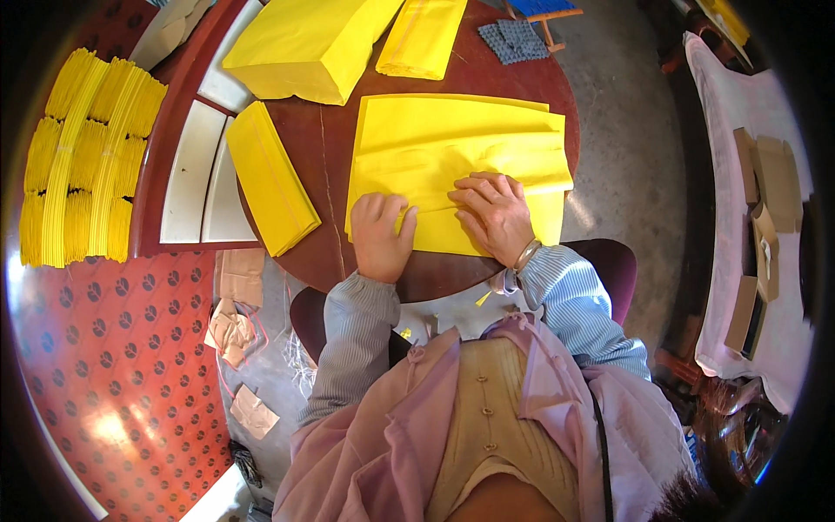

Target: The person folds yellow paper sheets by hand, aligning edges and pressing creases to form uniform folded pieces. The person stacks the folded sheets on the table as they complete each one.

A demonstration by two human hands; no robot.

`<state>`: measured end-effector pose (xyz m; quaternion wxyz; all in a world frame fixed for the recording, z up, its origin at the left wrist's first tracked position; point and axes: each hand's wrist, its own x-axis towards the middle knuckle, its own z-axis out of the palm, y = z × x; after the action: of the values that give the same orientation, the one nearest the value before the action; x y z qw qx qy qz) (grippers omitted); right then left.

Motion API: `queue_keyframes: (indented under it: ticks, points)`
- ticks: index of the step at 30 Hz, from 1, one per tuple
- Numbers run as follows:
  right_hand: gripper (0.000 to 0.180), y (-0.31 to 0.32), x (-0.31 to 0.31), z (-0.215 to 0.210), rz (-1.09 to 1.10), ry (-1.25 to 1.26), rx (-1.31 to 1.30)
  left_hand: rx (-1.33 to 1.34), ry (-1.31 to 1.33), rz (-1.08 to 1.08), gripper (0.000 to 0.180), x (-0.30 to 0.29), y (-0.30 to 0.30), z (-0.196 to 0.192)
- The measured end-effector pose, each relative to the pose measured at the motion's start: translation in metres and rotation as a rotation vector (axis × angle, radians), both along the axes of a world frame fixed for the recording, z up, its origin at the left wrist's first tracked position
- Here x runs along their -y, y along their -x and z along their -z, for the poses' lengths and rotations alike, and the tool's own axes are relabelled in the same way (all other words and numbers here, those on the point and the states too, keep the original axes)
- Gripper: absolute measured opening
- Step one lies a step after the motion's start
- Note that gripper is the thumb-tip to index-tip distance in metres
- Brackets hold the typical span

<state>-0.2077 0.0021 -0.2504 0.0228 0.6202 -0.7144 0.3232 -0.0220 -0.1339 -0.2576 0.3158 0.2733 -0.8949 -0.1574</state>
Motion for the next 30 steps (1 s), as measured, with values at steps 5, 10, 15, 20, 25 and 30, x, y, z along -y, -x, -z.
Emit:
queue_keyframes:
  ticks: [5, 10, 15, 20, 25, 30]
  points:
    - [0.022, 0.007, -0.012, 0.002, 0.060, -0.028, 0.047, 0.038, 0.047, 0.025, 0.015, -0.003, 0.020, 0.006]
    - [0.015, 0.040, -0.045, 0.007, 0.226, 0.033, -0.005, 0.063, 0.064, 0.024, 0.012, 0.004, 0.006, 0.005]
    - [0.015, 0.063, -0.066, 0.010, 0.377, -0.007, 0.018, 0.082, 0.120, -0.055, 0.015, 0.003, 0.011, 0.008]
    - [0.019, 0.074, -0.063, 0.011, 0.479, 0.099, -0.017, 0.111, 0.154, -0.117, 0.019, -0.001, 0.022, 0.009]
    - [0.016, 0.081, -0.058, 0.012, 0.549, 0.010, 0.026, 0.036, 0.097, -0.111, 0.015, -0.005, 0.035, 0.008]
    - [0.020, 0.084, -0.064, 0.007, 0.608, -0.093, 0.109, -0.078, 0.015, 0.111, 0.028, -0.009, 0.050, 0.004]
